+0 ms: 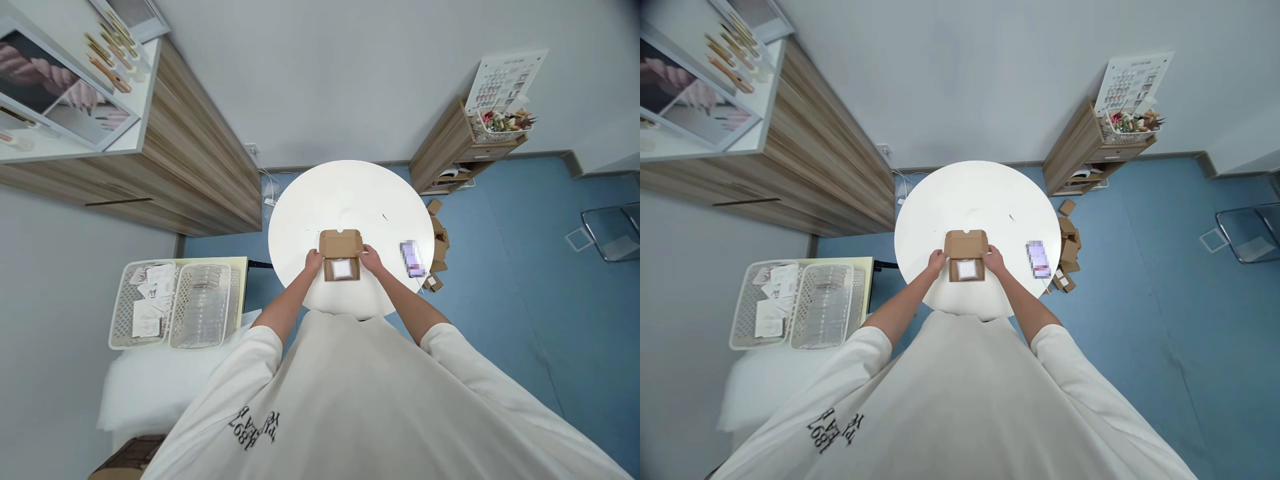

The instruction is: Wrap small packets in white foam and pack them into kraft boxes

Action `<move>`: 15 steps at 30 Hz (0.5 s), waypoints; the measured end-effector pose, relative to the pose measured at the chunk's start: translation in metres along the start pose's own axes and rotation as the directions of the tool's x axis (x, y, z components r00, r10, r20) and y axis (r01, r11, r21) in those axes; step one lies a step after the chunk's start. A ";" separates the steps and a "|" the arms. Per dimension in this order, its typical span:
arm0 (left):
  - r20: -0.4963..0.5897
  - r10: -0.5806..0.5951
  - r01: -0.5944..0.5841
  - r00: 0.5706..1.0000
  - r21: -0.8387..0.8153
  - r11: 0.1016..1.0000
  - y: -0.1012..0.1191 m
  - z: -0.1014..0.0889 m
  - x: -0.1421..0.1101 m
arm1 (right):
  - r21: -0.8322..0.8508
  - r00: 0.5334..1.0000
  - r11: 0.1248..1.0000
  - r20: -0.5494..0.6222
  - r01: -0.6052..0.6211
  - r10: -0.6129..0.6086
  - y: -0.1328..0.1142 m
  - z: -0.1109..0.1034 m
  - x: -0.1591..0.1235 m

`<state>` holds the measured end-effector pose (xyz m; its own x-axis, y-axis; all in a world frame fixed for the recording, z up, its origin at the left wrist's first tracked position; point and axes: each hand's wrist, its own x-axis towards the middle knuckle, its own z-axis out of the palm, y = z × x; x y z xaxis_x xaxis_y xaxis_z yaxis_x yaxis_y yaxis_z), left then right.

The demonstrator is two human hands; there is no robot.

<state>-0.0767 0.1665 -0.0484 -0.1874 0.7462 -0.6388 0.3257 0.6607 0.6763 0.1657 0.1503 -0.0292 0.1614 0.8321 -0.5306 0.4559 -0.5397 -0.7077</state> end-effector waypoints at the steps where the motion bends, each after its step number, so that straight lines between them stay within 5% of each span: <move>1: 0.039 0.013 -0.012 0.999 -0.042 0.999 0.000 0.001 0.002 | 0.031 1.000 1.000 0.011 0.004 -0.004 -0.002 0.000 0.001; 6: 0.130 0.104 -0.097 0.986 -0.057 0.994 0.000 0.010 0.000 | 0.163 1.000 0.987 0.002 -0.002 0.002 -0.003 0.003 0.002; 15: 0.100 0.104 -0.107 0.990 0.027 0.994 0.012 0.007 0.005 | 0.217 0.990 0.966 0.057 -0.139 0.130 -0.006 -0.001 0.002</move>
<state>-0.0675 0.1774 -0.0455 -0.0590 0.7988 -0.5987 0.3690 0.5747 0.7304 0.1637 0.1551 -0.0255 0.1692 0.7465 -0.6435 0.2277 -0.6649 -0.7114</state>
